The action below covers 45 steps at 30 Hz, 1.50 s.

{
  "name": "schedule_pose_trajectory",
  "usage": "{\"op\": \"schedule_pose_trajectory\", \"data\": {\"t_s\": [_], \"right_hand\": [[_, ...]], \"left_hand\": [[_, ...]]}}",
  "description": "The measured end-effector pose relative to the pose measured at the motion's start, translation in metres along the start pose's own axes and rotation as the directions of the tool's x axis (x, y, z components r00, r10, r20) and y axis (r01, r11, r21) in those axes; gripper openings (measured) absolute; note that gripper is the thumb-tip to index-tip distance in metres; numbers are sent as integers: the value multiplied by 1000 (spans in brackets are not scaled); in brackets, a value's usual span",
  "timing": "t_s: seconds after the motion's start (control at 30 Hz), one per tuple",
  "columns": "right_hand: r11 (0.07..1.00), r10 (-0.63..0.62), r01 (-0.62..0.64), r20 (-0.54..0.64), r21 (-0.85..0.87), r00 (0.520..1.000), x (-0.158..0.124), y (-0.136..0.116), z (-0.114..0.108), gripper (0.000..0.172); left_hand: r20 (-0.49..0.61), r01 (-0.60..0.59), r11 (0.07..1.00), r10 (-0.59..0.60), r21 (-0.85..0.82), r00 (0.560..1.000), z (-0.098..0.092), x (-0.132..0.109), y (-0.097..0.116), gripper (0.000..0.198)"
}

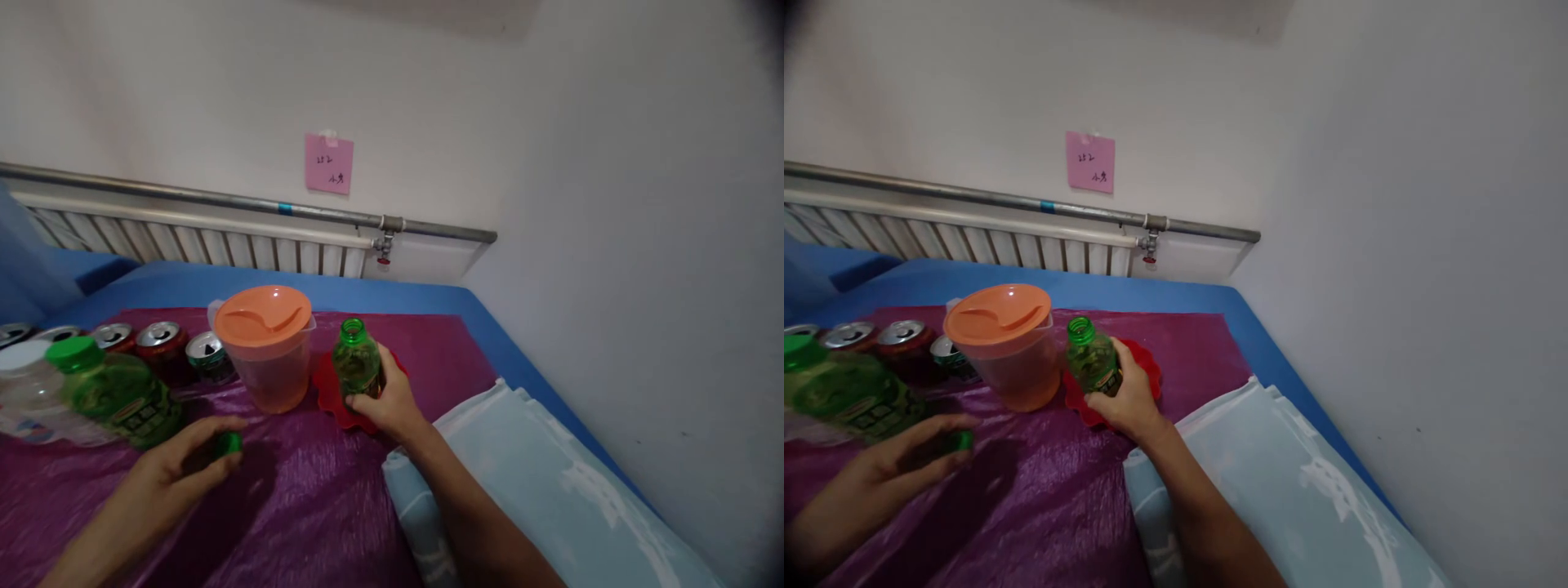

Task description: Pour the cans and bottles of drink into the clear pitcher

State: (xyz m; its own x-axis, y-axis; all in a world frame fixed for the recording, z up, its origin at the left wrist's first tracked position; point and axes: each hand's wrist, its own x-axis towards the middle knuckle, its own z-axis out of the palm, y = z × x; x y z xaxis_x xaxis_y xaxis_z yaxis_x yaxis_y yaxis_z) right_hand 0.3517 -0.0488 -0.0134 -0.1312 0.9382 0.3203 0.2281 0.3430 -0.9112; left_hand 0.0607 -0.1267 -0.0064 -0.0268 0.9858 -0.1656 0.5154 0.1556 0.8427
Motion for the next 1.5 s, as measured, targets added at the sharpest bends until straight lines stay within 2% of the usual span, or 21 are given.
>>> {"op": "schedule_pose_trajectory", "data": {"t_s": [0.13, 0.23, 0.37, 0.5, 0.63, 0.77, 0.9, 0.97, 1.07, 1.13, 1.23, 1.4, 1.5], "right_hand": [[997, -44, 47, 34, -68, 998, -4, -2, 1, 81], [991, -100, 106, 83, -80, 992, -5, -2, 1, 78], [985, -125, 136, 111, -103, 986, -5, -1, 1, 79], [972, -132, 152, 122, -180, 984, -6, 2, 1, 81], [955, -192, 218, 143, -199, 971, -8, 4, 1, 79], [940, -215, 245, 148, -236, 965, -8, 5, 2, 79], [936, -214, 249, 160, -248, 964, -8, 1, 2, 79], [944, -202, 234, 152, -234, 968, -8, -1, 2, 79], [946, -199, 230, 153, -229, 968, -7, -2, 3, 78], [933, -213, 250, 166, -257, 963, -7, -2, 3, 79], [910, -241, 293, 201, -294, 950, -8, 0, 4, 80], [926, -202, 253, 198, -280, 959, -9, -3, 5, 81], [935, -189, 236, 190, -264, 963, -9, -5, 5, 80]], "left_hand": [[38, 3, 937, 11, -348, 999, 8, 3, 45, 57], [6, 14, 859, -13, -512, 1000, 16, 6, 73, 58], [-142, -111, 854, 43, -509, 989, 22, 8, 100, 58], [-298, -299, 898, 203, -323, 933, 26, 6, 114, 45], [-414, -457, 884, 379, -104, 828, 33, 7, 117, 34], [-353, -530, 843, 469, -96, 810, 41, 12, 115, 25], [-405, -596, 800, 526, -62, 748, 46, 14, 112, 21], [-405, -645, 764, 593, 10, 696, 47, 14, 110, 21], [-388, -714, 680, 711, 166, 587, 48, 13, 104, 25], [-374, -732, 638, 756, 240, 537, 49, 13, 100, 27], [-365, -728, 635, 762, 257, 536, 51, 15, 96, 27], [-471, -665, 729, 649, 163, 597, 53, 16, 93, 20], [-487, -667, 727, 647, 163, 586, 57, 16, 93, 20]]}}
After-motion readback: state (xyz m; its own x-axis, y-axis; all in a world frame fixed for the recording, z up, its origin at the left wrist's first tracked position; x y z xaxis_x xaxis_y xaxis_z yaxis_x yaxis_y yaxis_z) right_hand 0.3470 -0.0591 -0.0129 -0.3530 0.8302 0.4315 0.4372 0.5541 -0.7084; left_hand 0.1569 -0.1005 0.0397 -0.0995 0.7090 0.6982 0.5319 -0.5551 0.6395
